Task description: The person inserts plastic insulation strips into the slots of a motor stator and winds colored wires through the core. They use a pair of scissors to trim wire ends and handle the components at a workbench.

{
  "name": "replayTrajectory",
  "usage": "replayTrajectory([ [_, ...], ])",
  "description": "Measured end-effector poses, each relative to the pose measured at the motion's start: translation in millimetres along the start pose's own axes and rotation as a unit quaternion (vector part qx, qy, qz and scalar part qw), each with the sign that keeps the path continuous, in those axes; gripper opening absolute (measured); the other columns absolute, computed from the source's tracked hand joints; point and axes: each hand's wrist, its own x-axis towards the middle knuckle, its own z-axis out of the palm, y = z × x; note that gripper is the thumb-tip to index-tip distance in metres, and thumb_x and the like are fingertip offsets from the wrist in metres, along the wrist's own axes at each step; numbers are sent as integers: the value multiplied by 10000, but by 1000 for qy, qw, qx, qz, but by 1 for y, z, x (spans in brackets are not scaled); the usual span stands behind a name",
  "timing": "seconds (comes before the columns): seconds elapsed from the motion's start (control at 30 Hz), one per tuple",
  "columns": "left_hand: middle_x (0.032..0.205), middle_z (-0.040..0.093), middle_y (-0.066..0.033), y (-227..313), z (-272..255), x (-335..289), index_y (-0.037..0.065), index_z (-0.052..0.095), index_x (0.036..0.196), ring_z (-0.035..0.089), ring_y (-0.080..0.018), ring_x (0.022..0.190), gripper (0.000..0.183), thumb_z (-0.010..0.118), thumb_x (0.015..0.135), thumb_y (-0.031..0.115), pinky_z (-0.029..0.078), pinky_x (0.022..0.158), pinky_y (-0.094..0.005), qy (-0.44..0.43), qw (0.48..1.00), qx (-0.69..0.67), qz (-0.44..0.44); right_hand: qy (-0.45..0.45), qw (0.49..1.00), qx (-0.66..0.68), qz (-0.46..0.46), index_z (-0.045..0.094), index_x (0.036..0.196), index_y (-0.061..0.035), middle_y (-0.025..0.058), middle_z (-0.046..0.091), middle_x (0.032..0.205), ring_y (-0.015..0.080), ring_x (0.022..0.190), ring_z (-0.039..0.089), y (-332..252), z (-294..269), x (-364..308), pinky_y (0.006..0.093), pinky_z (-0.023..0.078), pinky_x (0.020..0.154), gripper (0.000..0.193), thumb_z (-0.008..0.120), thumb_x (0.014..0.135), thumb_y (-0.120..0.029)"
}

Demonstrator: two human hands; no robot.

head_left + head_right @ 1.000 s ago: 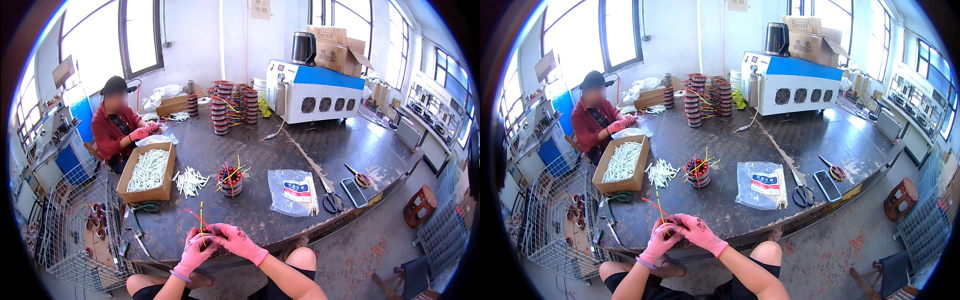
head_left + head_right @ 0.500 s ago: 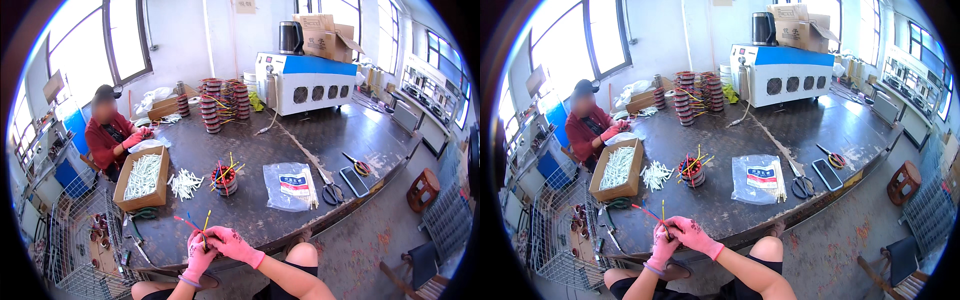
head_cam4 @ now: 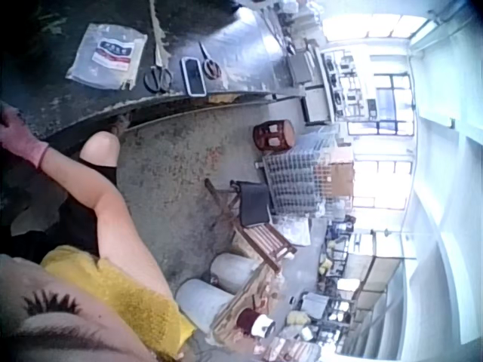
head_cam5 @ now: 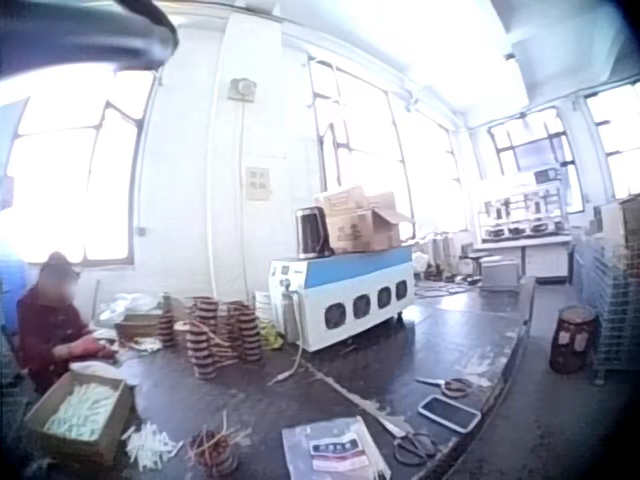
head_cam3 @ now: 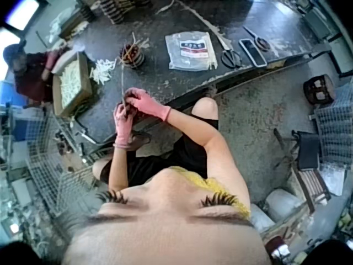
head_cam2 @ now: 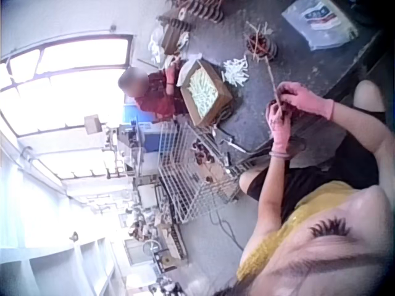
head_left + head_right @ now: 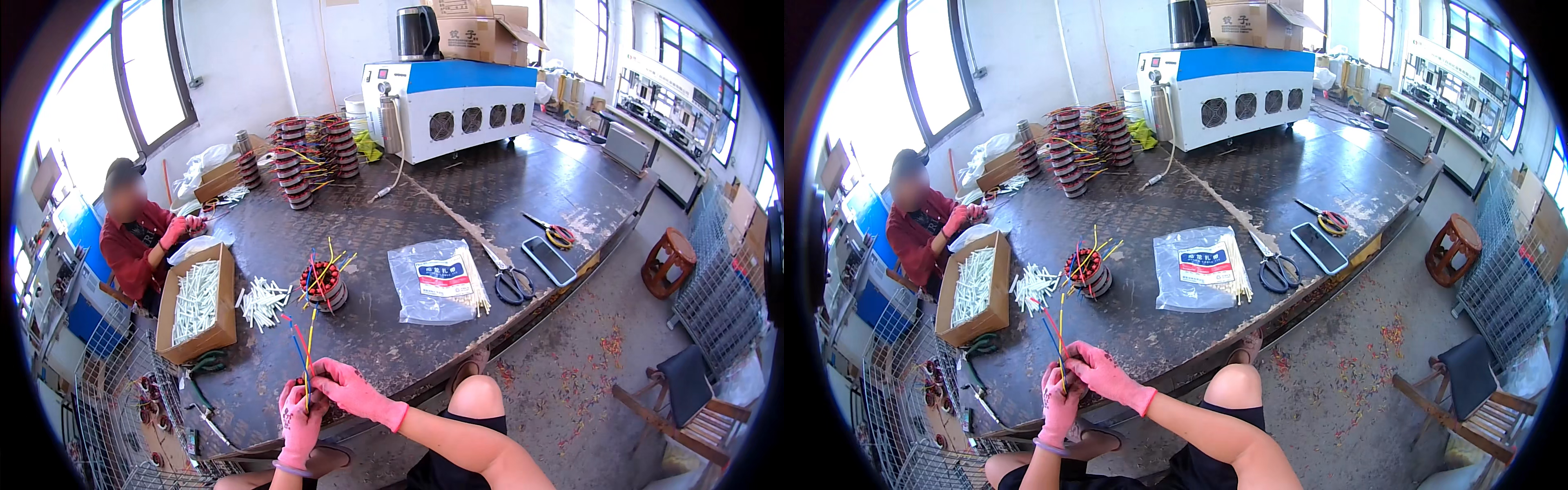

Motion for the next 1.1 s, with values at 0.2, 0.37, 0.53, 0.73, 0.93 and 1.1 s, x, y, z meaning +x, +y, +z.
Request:
replayTrajectory([
  [0.2,950,667,-66,-4,-1,6,91,704,879,599,-291,1072,86,677,804,124,353,1092,-468,10,999,-48,12,-22,996,17,-89,559,1163,-26,-5,621,981,58,835,615,12,-9,12,234,529,735,158,522,1014,-64],
  [0.37,976,674,-60,0,-5,6,119,754,913,595,-284,1102,131,658,875,199,335,1109,-441,2,999,-48,-13,12,996,66,-62,566,1171,-19,24,637,1006,83,870,635,-23,-3,4,256,537,782,170,545,1006,-55],
  [0.53,1033,652,-77,5,-16,9,102,750,1025,559,-267,1134,212,561,949,162,344,1101,-436,-33,996,-77,-28,-2,992,62,-108,569,1182,-11,34,634,1030,85,878,623,-35,-7,3,256,527,776,184,549,1005,-57],
  [0.73,1078,653,-113,26,-30,23,30,717,1064,594,-271,1062,197,623,903,95,467,935,-372,2,991,-128,-41,5,993,1,-117,577,1196,-25,-22,616,940,30,798,593,-46,-7,-1,208,491,699,238,621,977,-105],
  [0.93,1045,673,-123,35,-31,33,33,718,1067,670,-301,926,207,628,897,111,521,787,-365,14,989,-140,-38,-7,988,-124,-92,663,1097,-31,-28,635,815,10,698,543,-57,-8,-3,195,439,618,341,808,795,-98],
  [1.1,1016,689,-135,35,-30,33,27,717,987,667,-314,926,191,623,822,38,530,782,-371,25,996,-66,-57,56,941,-273,-194,701,936,-24,20,624,777,88,662,590,-54,2,-3,250,481,615,235,823,777,-148],
])
